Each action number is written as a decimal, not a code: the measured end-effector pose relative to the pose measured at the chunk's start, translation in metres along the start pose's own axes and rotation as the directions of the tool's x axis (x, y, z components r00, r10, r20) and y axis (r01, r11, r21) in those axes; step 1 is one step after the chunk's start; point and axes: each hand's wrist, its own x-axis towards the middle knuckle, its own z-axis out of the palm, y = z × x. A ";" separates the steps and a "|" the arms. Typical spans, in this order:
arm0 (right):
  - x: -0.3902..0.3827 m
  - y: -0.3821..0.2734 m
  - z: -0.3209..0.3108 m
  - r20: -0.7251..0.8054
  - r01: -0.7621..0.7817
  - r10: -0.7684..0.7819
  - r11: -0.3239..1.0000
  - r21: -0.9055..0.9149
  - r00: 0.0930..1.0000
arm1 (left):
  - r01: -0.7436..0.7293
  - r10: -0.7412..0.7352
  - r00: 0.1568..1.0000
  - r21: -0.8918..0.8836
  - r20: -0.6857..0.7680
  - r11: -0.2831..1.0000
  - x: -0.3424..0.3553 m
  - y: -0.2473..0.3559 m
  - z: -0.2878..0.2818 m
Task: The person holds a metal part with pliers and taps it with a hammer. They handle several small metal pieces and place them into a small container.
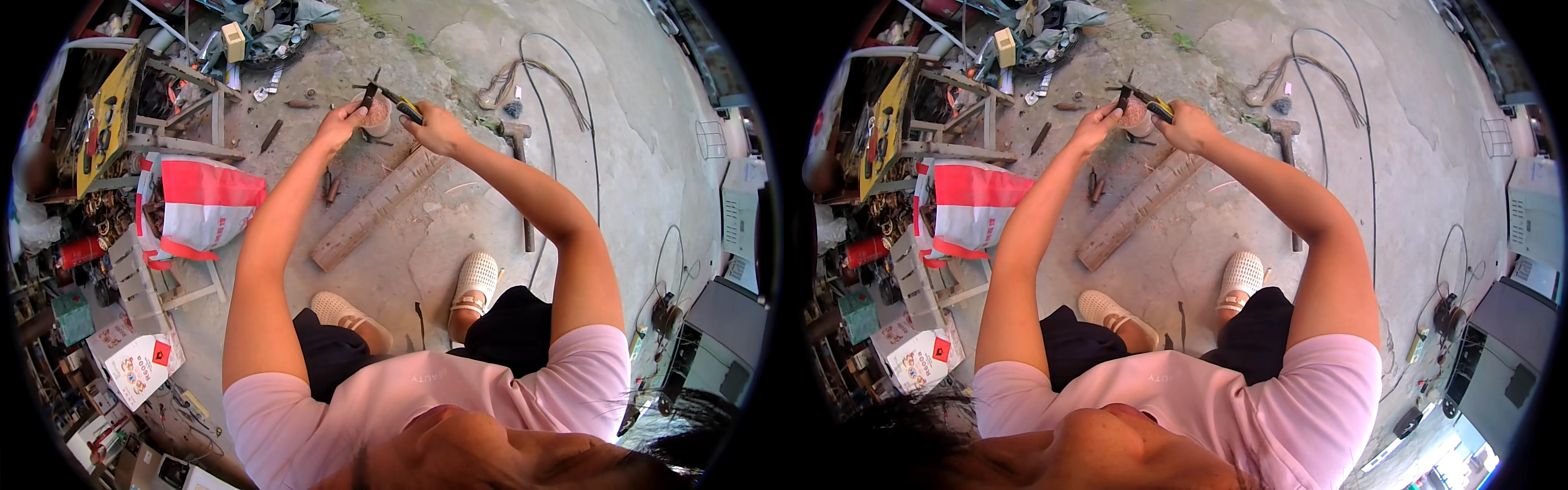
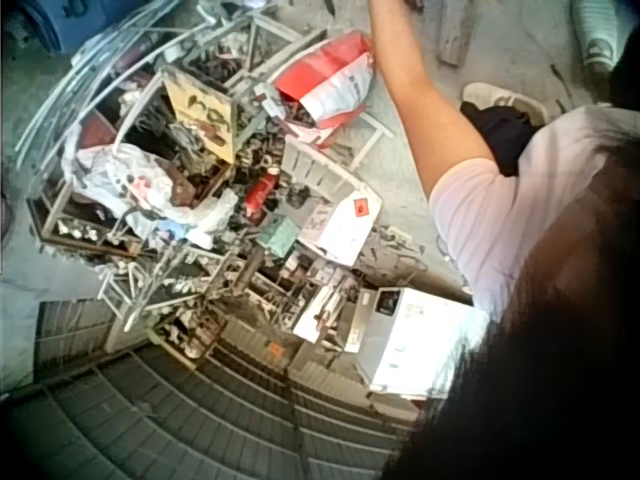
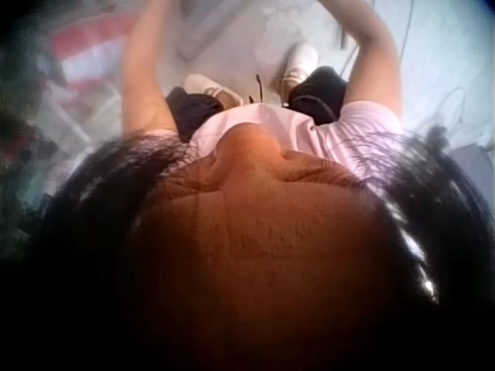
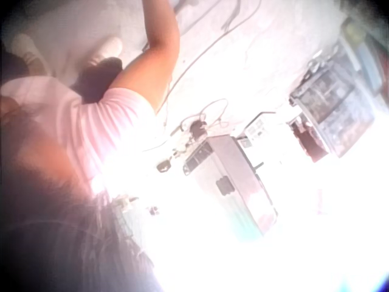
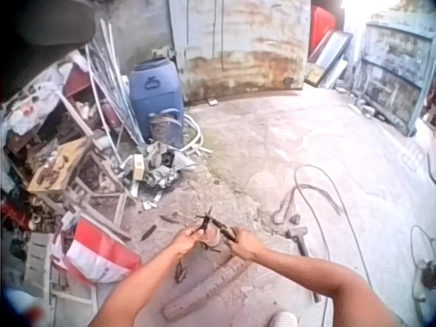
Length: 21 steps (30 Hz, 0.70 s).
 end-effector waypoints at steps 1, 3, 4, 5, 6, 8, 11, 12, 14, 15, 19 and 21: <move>-0.002 0.002 0.000 -0.054 0.078 -0.075 0.996 0.048 0.996 | -0.011 0.011 1.000 -0.009 0.002 1.000 0.001 -0.002 0.000; -0.007 0.002 0.003 -0.163 0.241 -0.218 0.961 0.134 0.962 | -0.024 0.025 0.999 0.042 -0.021 0.999 0.003 -0.008 -0.004; -0.005 0.000 0.004 -0.119 0.185 -0.169 0.974 0.130 0.978 | -0.030 0.032 0.999 0.068 -0.032 0.997 0.004 -0.011 -0.007; -0.001 -0.002 0.001 -0.079 0.123 -0.114 0.985 0.121 0.990 | -0.022 0.033 0.997 0.161 -0.067 0.987 0.003 -0.007 -0.005; 0.000 -0.002 0.000 -0.040 0.063 -0.059 0.992 0.109 0.997 | -0.010 0.037 0.994 0.251 -0.101 0.968 0.002 -0.001 -0.005; 0.000 0.003 0.000 -0.025 0.011 -0.008 0.991 0.136 1.000 | 0.017 0.078 0.983 0.503 -0.167 0.864 -0.001 0.019 -0.005; -0.006 0.000 0.001 -0.012 -0.006 0.008 0.987 0.160 1.000 | 0.047 0.199 0.958 0.795 -0.208 0.604 -0.008 0.045 -0.004; -0.007 -0.002 0.001 -0.011 0.001 0.001 0.986 0.166 1.000 | 0.025 0.249 0.947 0.824 -0.200 0.566 -0.007 0.045 -0.008; -0.004 0.001 0.004 -0.003 -0.025 0.026 0.982 0.186 1.000 | -0.011 0.338 0.924 0.870 -0.180 0.493 -0.009 0.049 -0.010; -0.003 0.002 0.005 0.000 -0.039 0.040 0.980 0.196 0.999 | -0.026 0.376 0.911 0.888 -0.168 0.460 -0.010 0.053 -0.009; -0.003 -0.003 0.006 0.038 -0.046 0.039 0.979 0.200 0.999 | -0.051 0.433 0.890 0.912 -0.144 0.407 -0.016 0.060 -0.009; -0.004 -0.006 0.011 0.035 -0.061 0.055 0.973 0.224 0.998 | -0.062 0.454 0.882 0.924 -0.127 0.378 -0.018 0.061 -0.006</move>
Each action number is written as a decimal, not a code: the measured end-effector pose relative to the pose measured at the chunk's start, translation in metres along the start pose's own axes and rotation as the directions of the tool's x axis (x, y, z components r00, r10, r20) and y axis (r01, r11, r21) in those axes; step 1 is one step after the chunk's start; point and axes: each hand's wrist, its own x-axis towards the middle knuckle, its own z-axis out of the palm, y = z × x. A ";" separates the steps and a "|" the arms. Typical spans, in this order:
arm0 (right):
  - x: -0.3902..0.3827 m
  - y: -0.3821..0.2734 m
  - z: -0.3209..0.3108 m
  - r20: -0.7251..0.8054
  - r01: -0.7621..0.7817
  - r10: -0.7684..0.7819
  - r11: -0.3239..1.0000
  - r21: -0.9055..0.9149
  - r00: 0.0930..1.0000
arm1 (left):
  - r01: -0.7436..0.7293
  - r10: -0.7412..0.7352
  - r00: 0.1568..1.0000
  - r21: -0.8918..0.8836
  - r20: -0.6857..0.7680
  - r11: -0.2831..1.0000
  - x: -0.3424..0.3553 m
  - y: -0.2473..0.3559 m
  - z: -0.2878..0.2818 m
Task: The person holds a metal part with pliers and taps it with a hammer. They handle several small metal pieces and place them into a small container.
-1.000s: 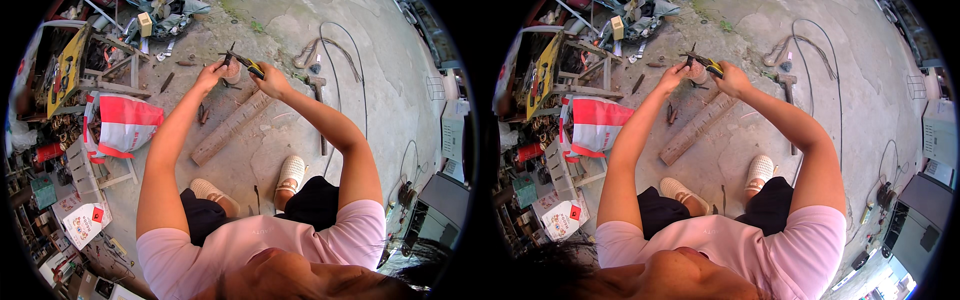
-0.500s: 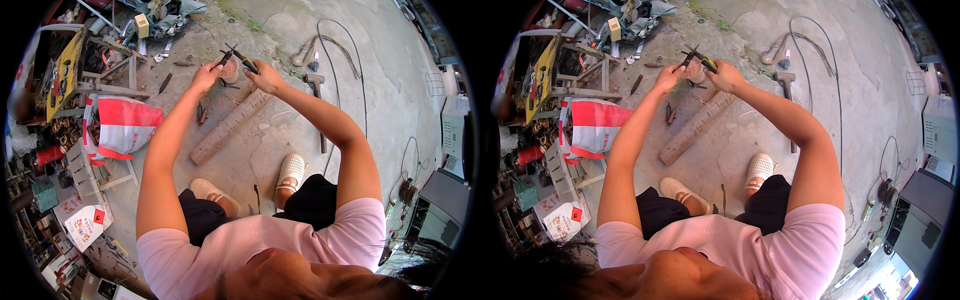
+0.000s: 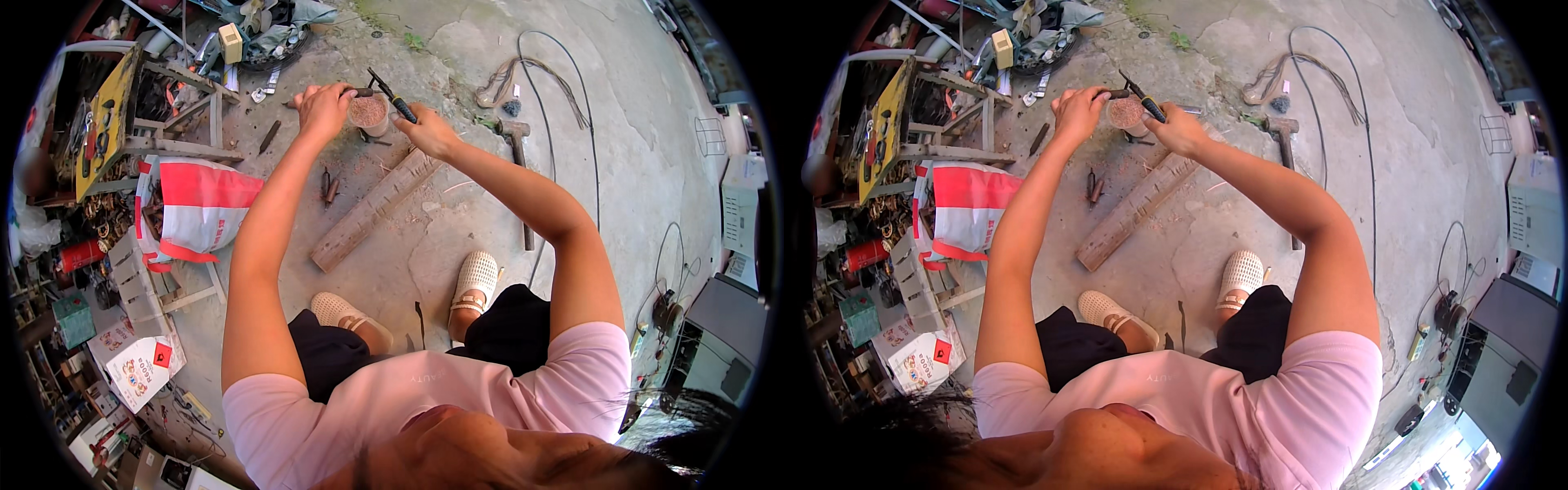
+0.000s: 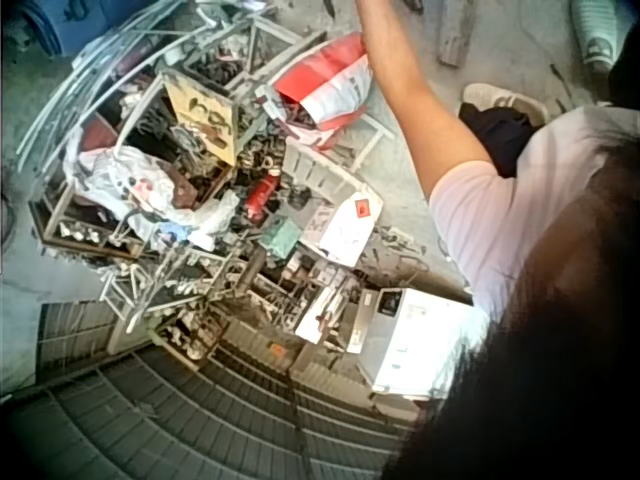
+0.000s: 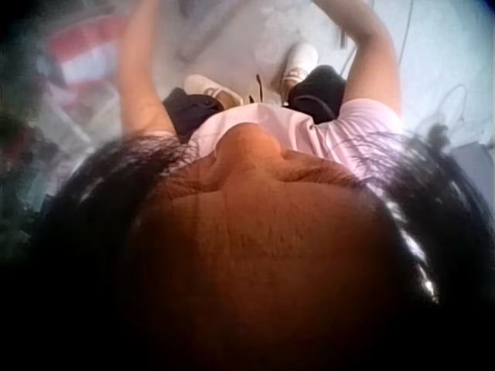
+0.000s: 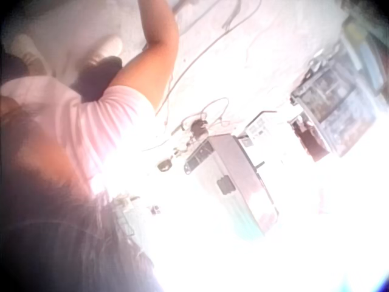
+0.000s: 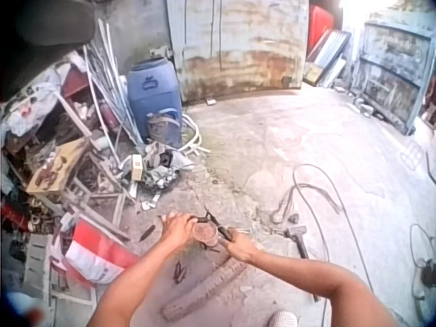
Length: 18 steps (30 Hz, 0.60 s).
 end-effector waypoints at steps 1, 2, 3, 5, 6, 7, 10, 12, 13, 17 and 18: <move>0.002 0.003 0.004 0.040 -0.004 0.003 0.999 0.035 0.999 | -0.012 0.012 1.000 0.012 -0.007 1.000 0.000 0.001 0.000; 0.006 0.007 0.010 0.079 -0.008 0.003 0.997 0.071 0.997 | -0.034 0.035 0.999 0.018 -0.035 0.999 0.000 0.001 0.002; 0.010 0.011 0.014 0.118 -0.014 0.001 0.994 0.107 0.993 | -0.056 0.058 0.996 0.025 -0.063 0.998 0.000 0.000 0.006; 0.016 0.017 0.019 0.183 -0.086 0.040 0.965 0.248 0.982 | -0.082 0.086 0.992 0.045 -0.091 0.996 -0.001 0.001 0.007; 0.017 0.019 0.021 0.218 -0.126 0.057 0.941 0.314 0.974 | -0.087 0.092 0.992 0.056 -0.091 0.995 -0.001 0.005 0.004; 0.017 0.021 0.023 0.196 -0.103 0.045 0.949 0.298 0.980 | -0.092 0.098 0.991 0.067 -0.091 0.993 -0.001 0.006 0.001; 0.016 0.019 0.023 0.185 -0.094 0.038 0.949 0.301 0.982 | -0.138 0.151 0.980 0.102 -0.133 0.985 -0.001 0.007 -0.001; 0.013 0.011 0.022 0.258 -0.178 0.083 0.911 0.372 0.963 | -0.129 0.145 0.977 0.109 -0.155 0.986 -0.001 0.006 0.000; 0.012 0.007 0.020 0.204 -0.129 0.051 0.911 0.391 0.978 | -0.125 0.143 0.976 0.113 -0.166 0.986 -0.001 0.005 0.000; 0.011 0.000 0.012 0.251 -0.175 0.073 0.894 0.413 0.965 | -0.105 0.123 0.979 0.118 -0.163 0.987 -0.001 0.009 -0.006; 0.012 -0.001 0.010 0.331 -0.244 0.108 0.882 0.403 0.937 | -0.118 0.138 0.976 0.123 -0.168 0.985 -0.001 0.009 -0.007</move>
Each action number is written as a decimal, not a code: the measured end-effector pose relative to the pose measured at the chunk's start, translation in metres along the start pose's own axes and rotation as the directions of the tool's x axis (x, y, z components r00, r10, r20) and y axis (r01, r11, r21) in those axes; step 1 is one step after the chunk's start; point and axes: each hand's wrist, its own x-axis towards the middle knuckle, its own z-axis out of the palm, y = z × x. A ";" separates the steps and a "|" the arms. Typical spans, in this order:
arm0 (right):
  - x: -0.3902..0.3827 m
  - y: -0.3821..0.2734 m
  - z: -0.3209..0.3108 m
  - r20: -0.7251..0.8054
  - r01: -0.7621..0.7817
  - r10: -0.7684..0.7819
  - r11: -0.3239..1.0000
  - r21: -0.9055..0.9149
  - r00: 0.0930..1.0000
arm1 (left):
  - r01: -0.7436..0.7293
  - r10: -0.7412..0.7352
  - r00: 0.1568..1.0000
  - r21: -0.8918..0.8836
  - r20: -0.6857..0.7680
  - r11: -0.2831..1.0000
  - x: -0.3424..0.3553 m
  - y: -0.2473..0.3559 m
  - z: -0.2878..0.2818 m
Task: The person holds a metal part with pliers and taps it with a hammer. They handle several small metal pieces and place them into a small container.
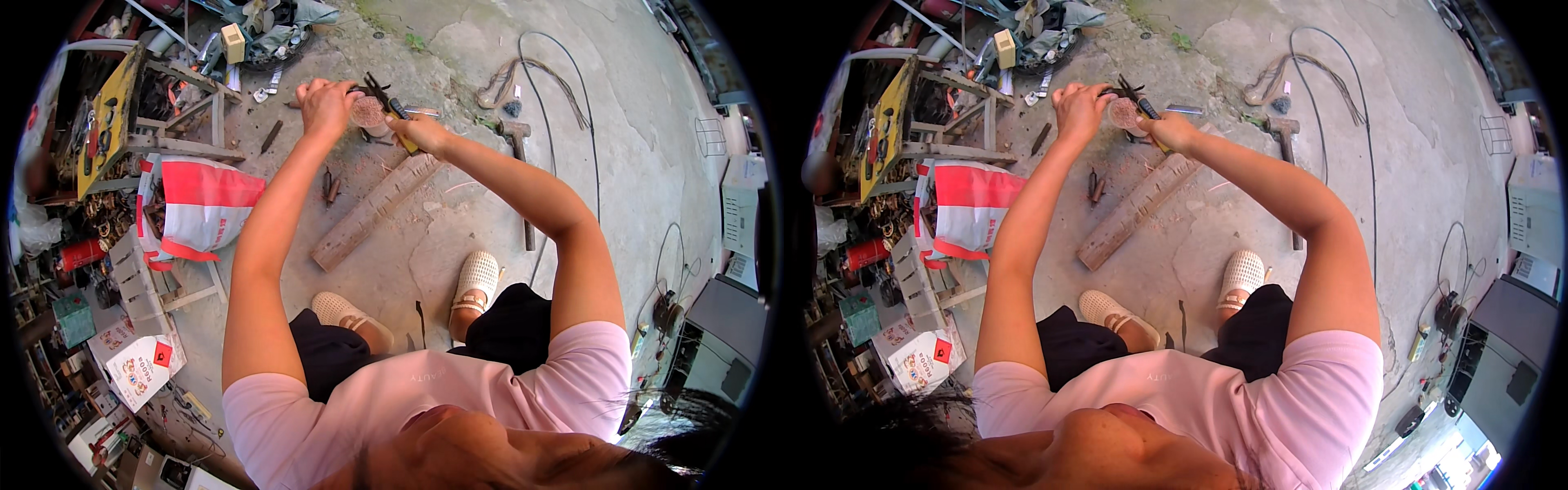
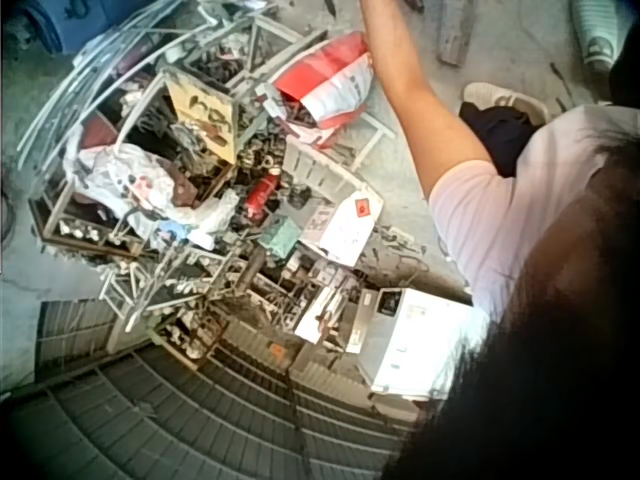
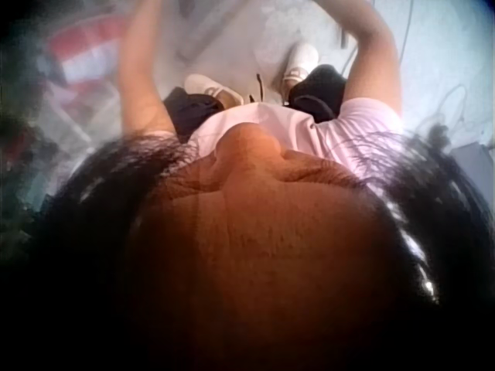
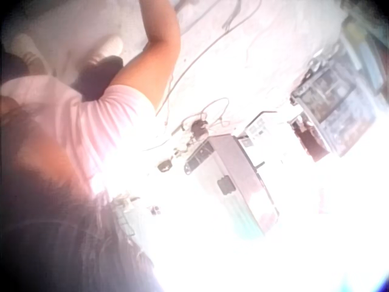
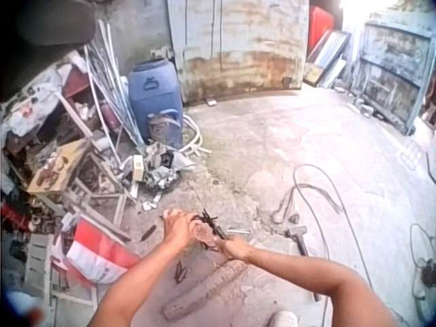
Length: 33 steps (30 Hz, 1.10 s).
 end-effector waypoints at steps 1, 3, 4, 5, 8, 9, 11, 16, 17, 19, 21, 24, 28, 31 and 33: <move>0.000 -0.001 0.000 -0.042 0.061 -0.063 0.997 -0.047 0.997 | -0.013 0.013 1.000 0.003 -0.007 1.000 0.000 0.000 -0.002; -0.005 -0.004 0.002 -0.121 0.167 -0.185 0.975 -0.147 0.975 | 0.007 -0.007 1.000 0.006 -0.001 1.000 0.002 0.003 -0.005; -0.004 -0.002 0.002 -0.119 0.157 -0.173 0.979 -0.130 0.978 | 0.018 -0.018 1.000 0.008 0.002 1.000 0.002 0.004 -0.006; -0.003 -0.002 0.003 -0.116 0.151 -0.164 0.982 -0.113 0.980 | 0.005 -0.005 1.000 0.006 0.000 1.000 0.003 0.003 -0.006; -0.004 0.000 0.004 -0.065 0.137 -0.144 0.986 -0.098 0.987 | -0.032 0.032 0.999 -0.003 -0.019 0.999 0.002 0.000 -0.001; -0.006 0.000 0.005 -0.041 0.132 -0.137 0.986 -0.099 0.990 | -0.044 0.044 0.998 -0.009 -0.034 0.999 0.001 -0.002 0.001; -0.008 -0.001 0.008 -0.105 0.184 -0.197 0.975 -0.122 0.975 | -0.018 0.017 0.999 -0.045 -0.031 0.999 0.000 -0.002 0.002; -0.018 -0.009 0.009 -0.088 0.188 -0.217 0.947 -0.262 0.972 | 0.454 -0.348 0.886 -0.422 0.305 0.785 -0.002 -0.015 0.026; -0.026 -0.014 0.010 -0.133 0.216 -0.262 0.934 -0.284 0.956 | 0.527 -0.362 0.850 -0.579 0.384 0.622 -0.006 -0.022 0.039; -0.028 -0.015 0.008 -0.199 0.263 -0.342 0.903 -0.338 0.918 | 0.607 -0.328 0.781 -0.770 0.532 0.197 -0.013 -0.037 0.057; -0.023 -0.010 0.001 -0.252 0.289 -0.405 0.873 -0.393 0.879 | 0.758 -0.204 0.634 -0.651 0.746 -0.028 -0.016 -0.047 0.059; -0.021 -0.008 -0.002 -0.243 0.242 -0.357 0.884 -0.399 0.902 | 0.795 -0.005 0.563 -0.543 0.826 -0.271 -0.022 -0.051 0.059; -0.017 -0.009 -0.006 -0.190 0.186 -0.288 0.886 -0.425 0.939 | 0.768 0.052 0.561 -0.496 0.826 -0.405 -0.023 -0.043 0.049; -0.017 -0.008 -0.002 -0.207 0.243 -0.349 0.879 -0.409 0.914 | 0.768 0.086 0.569 -0.491 0.818 -0.411 -0.023 -0.045 0.050; -0.017 -0.014 -0.004 -0.172 0.174 -0.267 0.890 -0.422 0.948 | 0.765 0.085 0.574 -0.497 0.814 -0.410 -0.022 -0.044 0.049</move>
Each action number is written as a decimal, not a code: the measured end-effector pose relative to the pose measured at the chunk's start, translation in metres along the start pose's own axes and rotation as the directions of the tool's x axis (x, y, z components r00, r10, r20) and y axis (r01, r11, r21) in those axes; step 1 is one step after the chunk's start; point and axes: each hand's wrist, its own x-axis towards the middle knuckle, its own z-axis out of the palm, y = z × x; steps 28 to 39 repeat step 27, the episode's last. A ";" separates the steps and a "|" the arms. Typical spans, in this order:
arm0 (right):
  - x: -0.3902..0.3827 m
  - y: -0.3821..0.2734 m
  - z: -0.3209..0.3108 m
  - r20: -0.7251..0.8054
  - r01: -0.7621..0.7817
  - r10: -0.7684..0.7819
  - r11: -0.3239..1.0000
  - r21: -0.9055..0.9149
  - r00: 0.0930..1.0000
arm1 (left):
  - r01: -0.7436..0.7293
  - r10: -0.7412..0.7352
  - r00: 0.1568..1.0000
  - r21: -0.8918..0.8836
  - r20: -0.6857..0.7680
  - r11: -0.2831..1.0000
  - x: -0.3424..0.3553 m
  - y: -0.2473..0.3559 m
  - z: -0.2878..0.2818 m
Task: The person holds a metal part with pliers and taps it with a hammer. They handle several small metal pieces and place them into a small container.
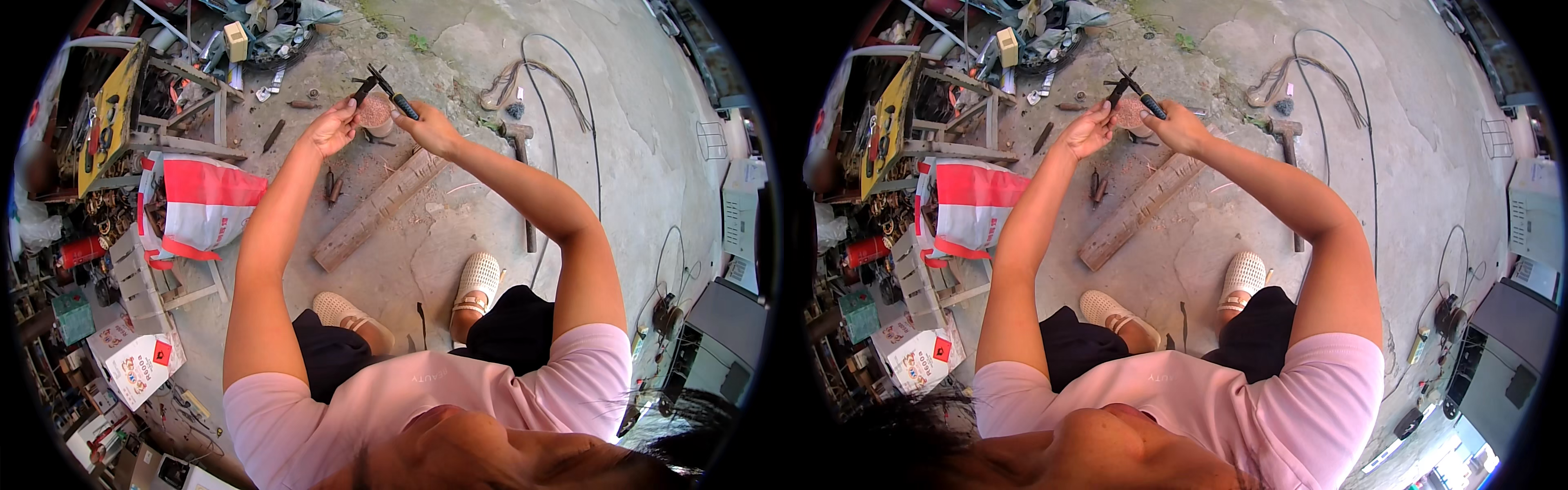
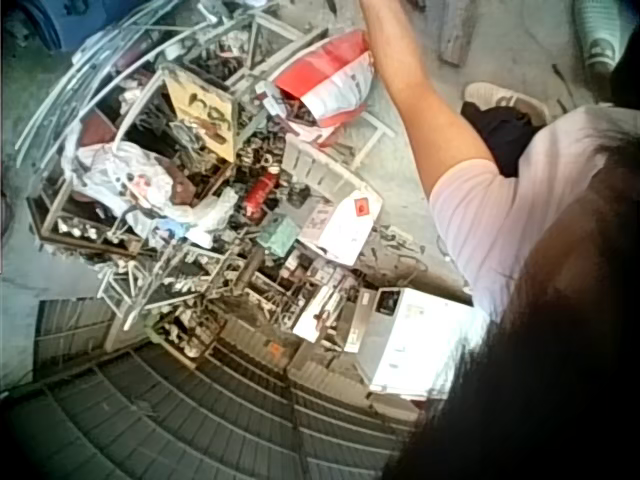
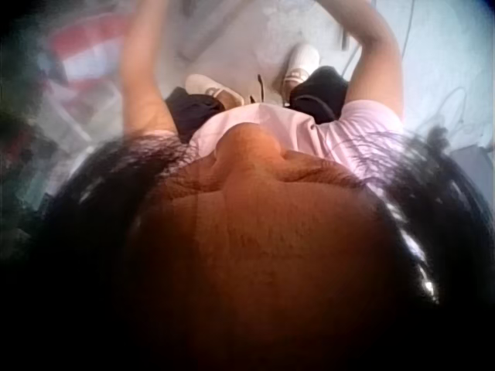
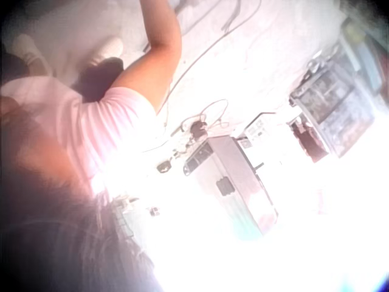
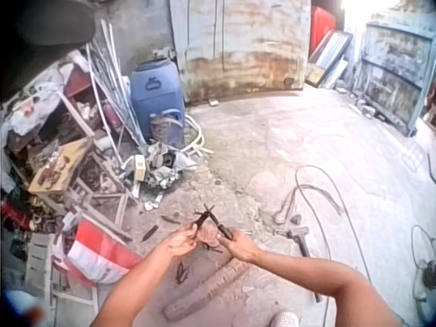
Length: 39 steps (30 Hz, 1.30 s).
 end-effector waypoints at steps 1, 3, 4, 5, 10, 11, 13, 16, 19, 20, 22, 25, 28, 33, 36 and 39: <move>-0.003 -0.002 0.000 -0.025 0.032 -0.031 0.999 0.016 0.999 | -0.003 0.003 1.000 0.001 0.001 1.000 0.001 0.000 0.001; -0.013 -0.013 -0.001 -0.072 0.094 -0.090 0.994 0.048 0.993 | -0.016 0.016 1.000 -0.008 -0.027 1.000 0.000 0.001 0.004; -0.013 -0.018 -0.002 -0.039 0.052 -0.050 0.997 0.054 0.998 | -0.022 0.022 0.999 -0.013 -0.041 1.000 0.000 0.000 0.005; -0.014 -0.024 -0.005 -0.009 0.014 -0.013 0.998 0.058 1.000 | -0.024 0.023 1.000 -0.020 -0.012 1.000 0.001 0.001 0.003; -0.008 -0.018 -0.001 0.015 0.009 -0.012 0.989 0.148 1.000 | -0.072 0.072 0.997 0.040 0.003 0.997 0.010 -0.003 -0.016; -0.012 -0.017 0.000 -0.020 0.054 -0.052 0.990 0.133 0.998 | -0.123 0.152 0.981 0.217 -0.121 0.968 0.008 -0.002 -0.006; -0.015 -0.015 -0.001 -0.076 0.103 -0.095 0.988 0.114 0.993 | -0.144 0.362 0.883 0.561 -0.299 0.815 -0.001 0.006 0.027; -0.012 -0.013 0.009 -0.052 0.088 -0.082 0.987 0.134 0.995 | -0.320 0.584 0.792 0.696 -0.175 0.643 0.003 0.009 0.018; -0.001 0.003 0.010 0.046 -0.020 0.011 0.980 0.199 0.999 | -0.243 0.640 0.759 0.859 -0.121 0.450 -0.007 0.025 0.042; 0.000 0.005 0.011 0.064 -0.030 0.015 0.971 0.238 0.998 | -0.164 0.668 0.738 0.932 -0.102 0.323 -0.014 0.031 0.051; -0.002 0.005 0.011 0.075 -0.041 0.023 0.965 0.258 0.997 | 0.009 0.711 0.701 0.998 -0.047 0.057 -0.022 0.038 0.065; -0.003 -0.005 0.010 0.114 -0.064 0.038 0.969 0.239 0.993 | 0.041 0.754 0.651 0.988 0.086 -0.149 -0.022 0.037 0.056; 0.002 0.000 0.009 0.192 -0.139 0.088 0.953 0.269 0.977 | 0.072 0.755 0.636 0.963 0.157 -0.261 -0.028 0.038 0.067; 0.002 0.000 0.009 0.192 -0.139 0.088 0.953 0.269 0.977 | 0.072 0.755 0.636 0.963 0.157 -0.261 -0.028 0.038 0.067; 0.002 0.000 0.009 0.192 -0.139 0.088 0.953 0.269 0.977 | 0.072 0.755 0.636 0.963 0.157 -0.261 -0.028 0.038 0.067; 0.002 0.000 0.009 0.192 -0.139 0.088 0.953 0.269 0.977 | 0.072 0.755 0.636 0.963 0.157 -0.261 -0.028 0.038 0.067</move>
